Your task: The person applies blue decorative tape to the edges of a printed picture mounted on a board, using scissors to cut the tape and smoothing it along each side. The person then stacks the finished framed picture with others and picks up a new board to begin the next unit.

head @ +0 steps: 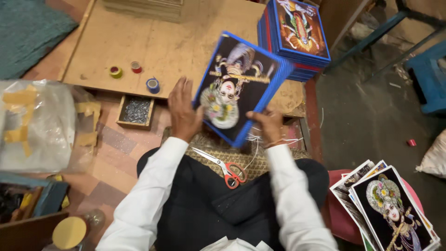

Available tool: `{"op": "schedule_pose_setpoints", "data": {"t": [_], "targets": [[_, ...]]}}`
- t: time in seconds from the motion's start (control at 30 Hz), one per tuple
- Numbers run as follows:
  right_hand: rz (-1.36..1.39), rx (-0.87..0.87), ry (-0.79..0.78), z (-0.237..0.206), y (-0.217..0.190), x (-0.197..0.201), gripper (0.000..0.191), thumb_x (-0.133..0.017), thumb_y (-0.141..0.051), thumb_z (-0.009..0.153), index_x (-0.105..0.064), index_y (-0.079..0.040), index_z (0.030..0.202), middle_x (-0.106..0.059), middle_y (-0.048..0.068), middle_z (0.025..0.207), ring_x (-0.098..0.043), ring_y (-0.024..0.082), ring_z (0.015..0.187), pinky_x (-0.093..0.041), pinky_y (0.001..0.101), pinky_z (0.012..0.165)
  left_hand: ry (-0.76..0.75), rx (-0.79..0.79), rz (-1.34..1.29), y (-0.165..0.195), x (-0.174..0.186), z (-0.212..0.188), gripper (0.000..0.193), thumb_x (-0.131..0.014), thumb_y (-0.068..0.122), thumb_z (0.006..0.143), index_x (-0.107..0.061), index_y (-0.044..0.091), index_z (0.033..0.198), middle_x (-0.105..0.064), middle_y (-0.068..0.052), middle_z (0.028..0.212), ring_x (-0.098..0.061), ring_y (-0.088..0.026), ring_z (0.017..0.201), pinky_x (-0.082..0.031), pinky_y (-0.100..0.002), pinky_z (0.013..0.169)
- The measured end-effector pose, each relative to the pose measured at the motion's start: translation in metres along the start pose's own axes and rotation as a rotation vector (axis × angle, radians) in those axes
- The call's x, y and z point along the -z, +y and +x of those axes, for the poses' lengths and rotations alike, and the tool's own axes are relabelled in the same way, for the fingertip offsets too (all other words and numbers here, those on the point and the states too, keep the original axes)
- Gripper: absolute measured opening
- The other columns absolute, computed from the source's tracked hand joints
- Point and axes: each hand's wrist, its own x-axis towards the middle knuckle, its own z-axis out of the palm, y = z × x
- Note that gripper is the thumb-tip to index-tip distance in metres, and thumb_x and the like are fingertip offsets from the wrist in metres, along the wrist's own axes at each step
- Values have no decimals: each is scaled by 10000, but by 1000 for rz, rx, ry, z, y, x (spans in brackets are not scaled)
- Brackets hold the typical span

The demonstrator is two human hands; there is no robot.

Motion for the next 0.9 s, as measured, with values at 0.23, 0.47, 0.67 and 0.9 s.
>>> {"op": "schedule_pose_setpoints", "data": {"t": [0.23, 0.47, 0.67, 0.9], "targets": [[-976, 200, -641, 54, -97, 7, 270, -771, -38, 723, -772, -48, 992, -769, 85, 813, -703, 156, 729, -563, 300, 677, -51, 226, -47, 4, -1, 7, 733, -887, 152, 687, -581, 33, 1342, -600, -199, 1352, -510, -365, 1312, -286, -573, 1152], [-1488, 348, -712, 74, -41, -21, 261, -840, -158, 716, -818, -128, 974, -766, 153, 876, -735, 311, 805, -569, 394, 753, -26, 476, -303, -41, -32, -26, 388, -906, 144, 688, -768, 19, 1028, -766, -166, 1000, -744, -281, 935, -558, -357, 835], [-1334, 185, -665, 83, -16, 11, 415, -883, -159, 675, -786, -63, 1066, -776, 162, 986, -759, 276, 890, -579, 377, 824, -81, 557, -693, -54, -36, -24, 245, -889, 136, 779, -779, -27, 925, -793, -71, 877, -688, -102, 788, -552, -269, 754], [-644, 154, -216, 43, -9, 117, 606, -876, -45, 739, -649, 20, 1298, -683, 108, 1212, -690, 207, 1069, -589, 351, 886, -60, 676, -855, -63, -39, -21, 183, -867, 45, 766, -729, -40, 851, -696, -12, 770, -607, -88, 693, -501, -251, 642]]}}
